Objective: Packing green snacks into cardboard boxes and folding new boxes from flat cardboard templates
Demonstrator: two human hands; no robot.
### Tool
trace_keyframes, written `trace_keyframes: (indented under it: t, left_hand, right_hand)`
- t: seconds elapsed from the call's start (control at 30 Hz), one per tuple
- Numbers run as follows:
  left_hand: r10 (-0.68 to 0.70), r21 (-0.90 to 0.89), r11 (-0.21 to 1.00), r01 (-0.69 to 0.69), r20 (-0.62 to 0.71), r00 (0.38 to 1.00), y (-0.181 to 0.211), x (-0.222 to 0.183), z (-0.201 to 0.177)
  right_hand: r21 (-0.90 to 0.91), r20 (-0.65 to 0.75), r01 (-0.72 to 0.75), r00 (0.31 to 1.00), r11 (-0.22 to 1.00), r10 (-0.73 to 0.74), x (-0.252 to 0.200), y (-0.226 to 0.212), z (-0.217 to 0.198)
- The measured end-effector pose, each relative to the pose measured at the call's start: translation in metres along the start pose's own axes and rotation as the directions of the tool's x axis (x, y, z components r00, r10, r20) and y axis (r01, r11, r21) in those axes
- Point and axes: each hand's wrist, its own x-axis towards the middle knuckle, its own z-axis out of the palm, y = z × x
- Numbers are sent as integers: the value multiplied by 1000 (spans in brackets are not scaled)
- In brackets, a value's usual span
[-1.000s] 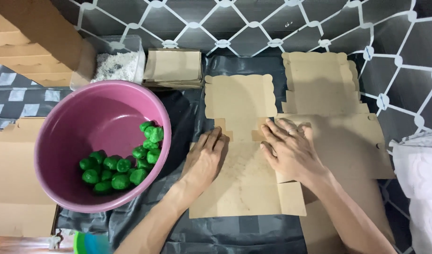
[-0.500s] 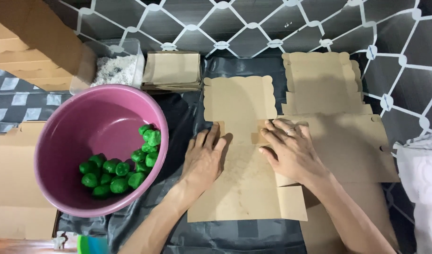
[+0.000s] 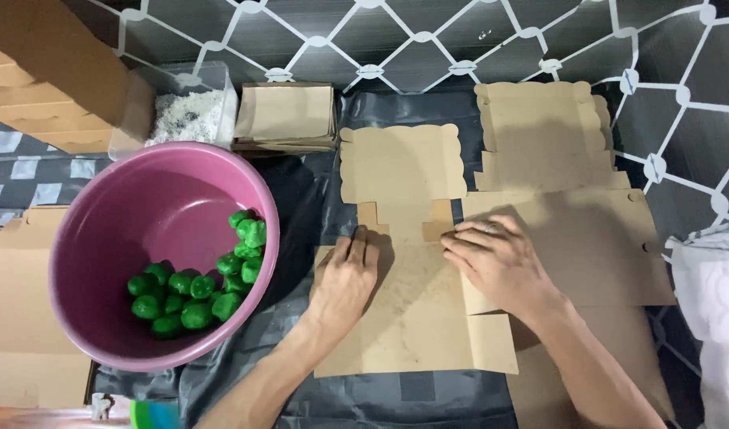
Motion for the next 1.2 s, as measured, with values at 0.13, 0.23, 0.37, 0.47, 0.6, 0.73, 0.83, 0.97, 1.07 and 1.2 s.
trace_keyframes:
  t: [0.13,0.23,0.37,0.47,0.6,0.73,0.83,0.97,1.07,1.2]
  left_hand:
    - [-16,22,1000,17,-52,999,-1,6,-13]
    - [-23,55,998,27,-70,997,4,0,0]
    - [14,100,995,-4,-97,995,4,1,-3]
    - [10,76,997,-2,-101,995,6,-3,1]
    - [-19,117,993,28,-77,997,13,-6,5]
    - [-12,124,992,16,-30,999,15,-6,7]
    - [-5,132,991,2,23,1000,15,-9,3]
    - [15,114,993,-31,137,990,16,-15,-1]
    - [-2,99,995,-9,109,994,16,-12,-18]
    - [8,63,998,-15,109,994,16,-19,-15]
  right_hand:
    - [-54,167,-173,969,983,180,8,-6,-20]
    - [-71,336,-195,919,978,208,11,-7,-28]
    - [-125,444,-212,861,969,246,32,-14,-30]
    - [-183,554,-214,783,959,281,48,-20,-35]
    - [-157,570,-200,781,967,254,35,-21,-35]
    - [-70,626,-214,751,974,210,36,-35,-61]
    - [-83,689,-227,690,970,221,39,-29,-67]
    - [-109,585,-128,793,986,168,69,-40,-59]
    - [-16,608,20,794,1000,-7,92,-55,-44]
    - [-42,660,84,750,996,-36,105,-56,-14]
